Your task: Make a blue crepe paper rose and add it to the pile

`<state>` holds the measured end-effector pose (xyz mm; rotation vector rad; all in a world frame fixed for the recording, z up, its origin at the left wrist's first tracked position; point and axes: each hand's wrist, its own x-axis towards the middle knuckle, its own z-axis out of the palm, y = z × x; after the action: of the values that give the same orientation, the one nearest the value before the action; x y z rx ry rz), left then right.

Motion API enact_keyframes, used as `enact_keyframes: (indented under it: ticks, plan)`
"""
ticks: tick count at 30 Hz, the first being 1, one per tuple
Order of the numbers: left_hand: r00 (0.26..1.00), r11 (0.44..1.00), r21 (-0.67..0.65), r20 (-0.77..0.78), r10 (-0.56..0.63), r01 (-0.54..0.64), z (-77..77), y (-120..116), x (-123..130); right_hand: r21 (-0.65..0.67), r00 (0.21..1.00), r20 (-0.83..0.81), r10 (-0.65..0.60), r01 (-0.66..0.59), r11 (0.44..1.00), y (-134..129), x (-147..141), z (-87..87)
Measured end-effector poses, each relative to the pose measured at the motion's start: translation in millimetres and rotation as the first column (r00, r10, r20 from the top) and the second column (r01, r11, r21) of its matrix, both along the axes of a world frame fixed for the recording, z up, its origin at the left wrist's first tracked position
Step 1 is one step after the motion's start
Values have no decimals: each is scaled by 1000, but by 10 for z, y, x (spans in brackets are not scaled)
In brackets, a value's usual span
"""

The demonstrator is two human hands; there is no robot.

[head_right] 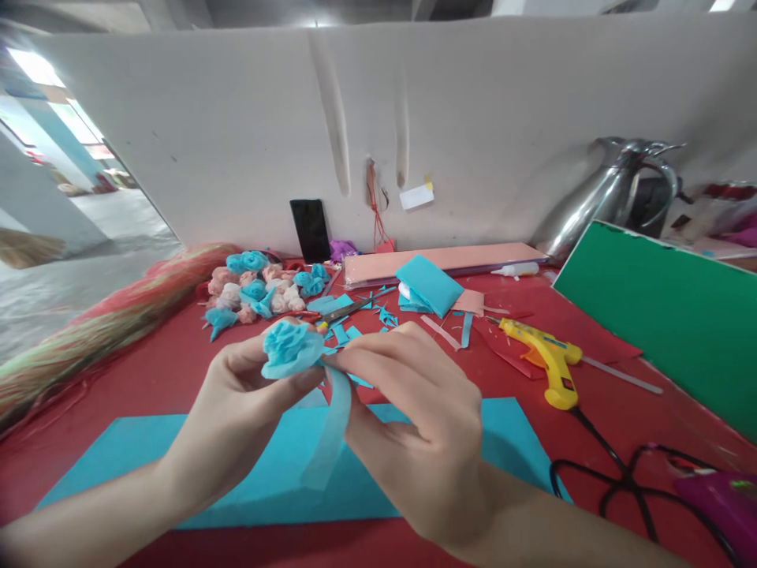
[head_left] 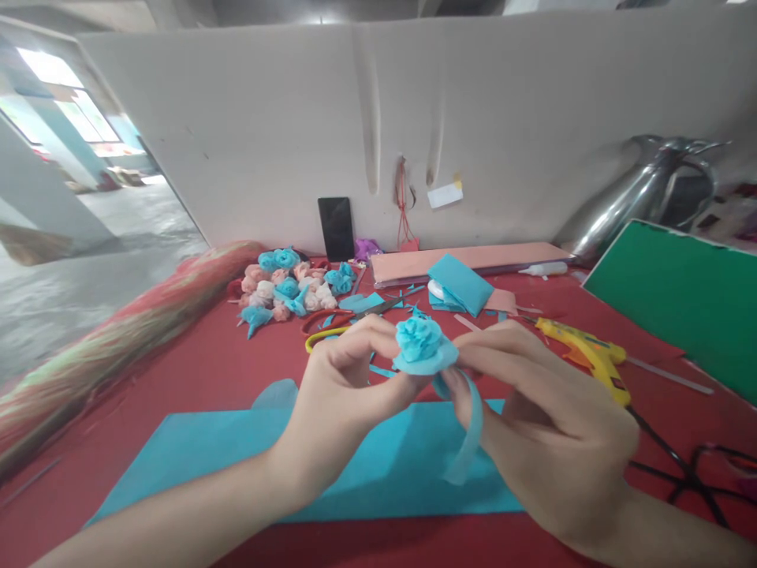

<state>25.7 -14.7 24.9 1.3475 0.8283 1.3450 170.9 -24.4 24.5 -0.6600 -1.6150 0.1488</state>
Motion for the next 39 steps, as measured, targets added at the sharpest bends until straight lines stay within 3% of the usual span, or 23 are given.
enact_keyframes:
  ticks: [7, 18, 39]
  plan:
    - [1000, 999, -35, 10, -10, 11, -18, 25, -12, -40, 997, 42, 59, -57, 998, 15, 24, -33]
    - [999, 999, -31, 42, 10, -9, -12, 59, -37, -102, 994, 71, 84, -77, 992, -17, 40, 57]
    - [977, 980, 28, 84, -197, 195, 102, 38, -51, -92, 972, 104, 209, -200, 976, -16, 49, 74]
